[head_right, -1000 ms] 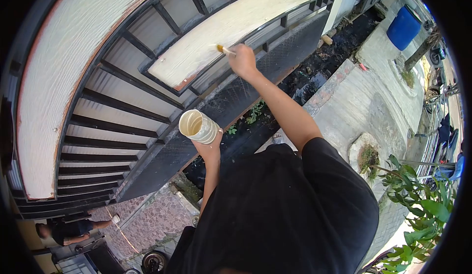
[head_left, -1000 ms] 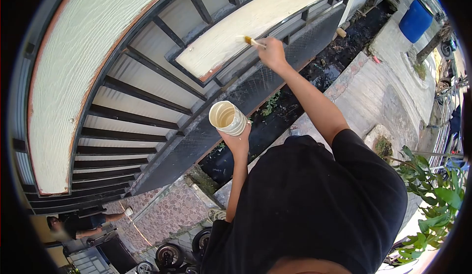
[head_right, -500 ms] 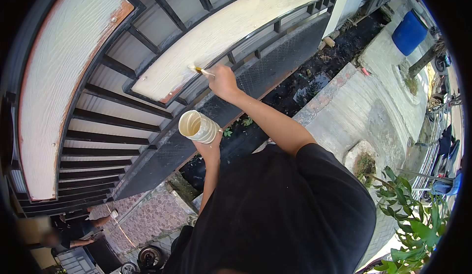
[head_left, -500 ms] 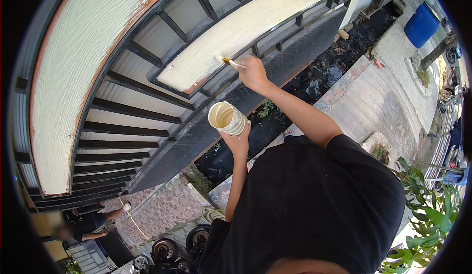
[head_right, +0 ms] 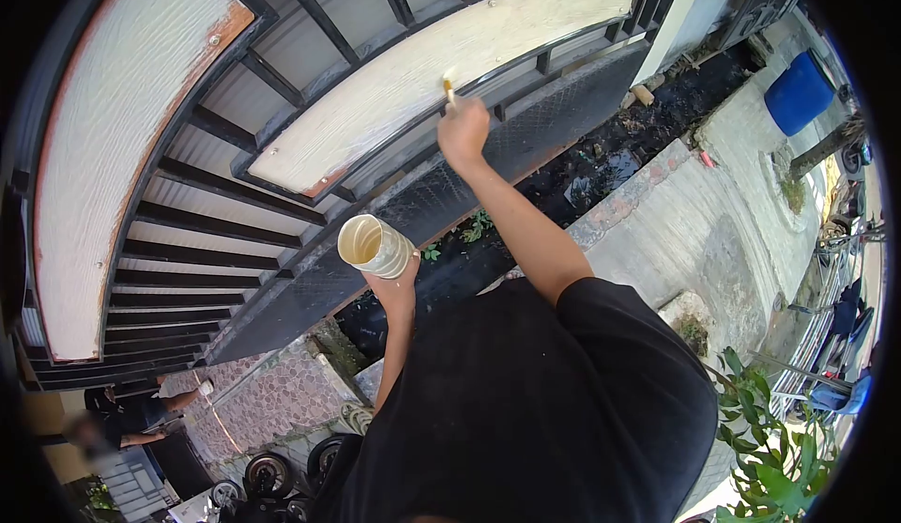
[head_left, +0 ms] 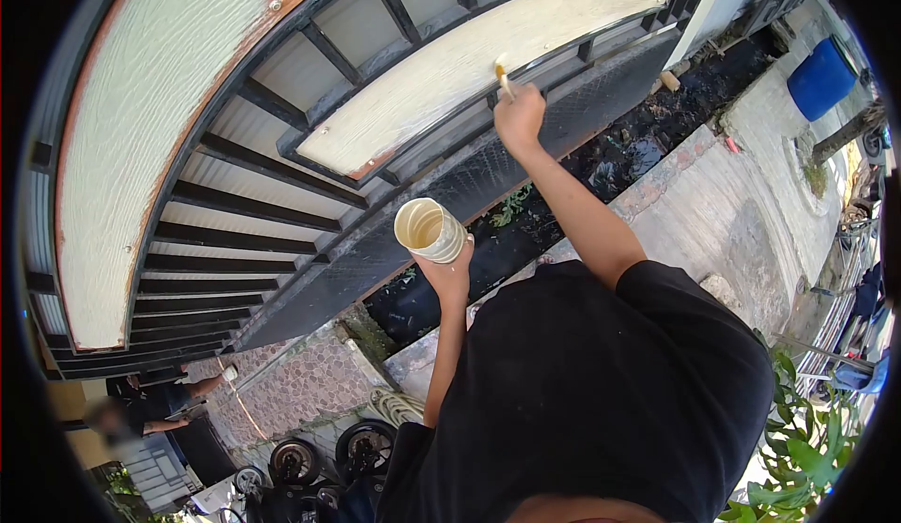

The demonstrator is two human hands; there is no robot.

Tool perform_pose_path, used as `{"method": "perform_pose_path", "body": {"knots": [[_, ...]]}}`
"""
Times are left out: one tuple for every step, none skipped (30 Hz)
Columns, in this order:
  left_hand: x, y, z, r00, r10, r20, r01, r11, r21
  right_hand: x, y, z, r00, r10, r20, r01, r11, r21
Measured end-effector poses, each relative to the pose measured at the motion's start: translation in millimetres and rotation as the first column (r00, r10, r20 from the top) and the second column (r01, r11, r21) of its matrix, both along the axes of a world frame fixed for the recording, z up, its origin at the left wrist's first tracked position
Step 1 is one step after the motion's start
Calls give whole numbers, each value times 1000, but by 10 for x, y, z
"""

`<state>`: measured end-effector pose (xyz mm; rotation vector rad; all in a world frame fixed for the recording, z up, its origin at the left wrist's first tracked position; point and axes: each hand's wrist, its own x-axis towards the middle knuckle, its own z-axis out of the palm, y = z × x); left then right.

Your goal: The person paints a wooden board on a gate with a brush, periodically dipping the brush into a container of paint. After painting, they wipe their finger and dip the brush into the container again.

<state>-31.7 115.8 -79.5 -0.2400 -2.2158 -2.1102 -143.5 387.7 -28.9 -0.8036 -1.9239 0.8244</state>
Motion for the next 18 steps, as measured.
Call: {"method": "perform_pose_path", "body": {"knots": [[-9,24,22,1000,-6,1,6,1000,0,37,-226,-13,995,99,3,-99,995,-19],[-19,51,71,1000,-13,5,13,1000,8,86,-360,-36,980,197,5,-197,980,-39],[-27,68,105,1000,-19,9,19,1000,15,148,-386,-35,981,192,8,-191,981,-40],[-35,81,127,1000,-23,14,23,1000,14,205,-393,-28,938,348,7,-347,937,-25],[-37,88,149,999,-36,33,35,999,30,251,-386,-13,868,496,9,-496,868,-12],[-44,87,159,998,-49,50,46,998,47,259,-269,-5,869,495,12,-494,869,-12],[-57,79,151,998,-49,51,47,998,49,243,-24,-4,917,398,23,-398,917,-13],[-68,58,136,998,-47,29,47,999,24,232,233,-14,954,297,34,-297,955,-13],[-77,41,120,999,-45,6,45,999,0,234,511,-28,977,208,46,-206,978,-40],[-86,24,106,999,-42,5,42,999,3,255,756,-43,991,118,59,-114,991,-67],[-86,-8,89,999,-44,6,43,999,12,325,927,-3,997,10,76,-2,995,-103],[-96,-43,62,999,-45,6,45,999,21,361,1012,36,991,-97,97,110,984,-137],[-128,-67,30,999,-42,4,42,999,22,332,984,30,991,-94,95,107,985,-136],[-149,-92,-2,999,-38,0,38,999,0,307,925,0,987,-142,77,148,987,-68],[-155,-117,-30,999,-37,-4,36,999,-25,287,849,-24,980,-192,58,193,981,-3],[-161,-129,-30,999,-43,-1,43,999,-27,228,558,88,996,-77,45,82,990,-112],[-178,-130,-21,999,-52,-5,52,998,-25,95,304,-68,1000,-17,-19,18,1000,22],[-197,-122,-12,998,-63,-13,63,998,-21,63,-43,-20,995,66,-76,-62,997,54]]}}
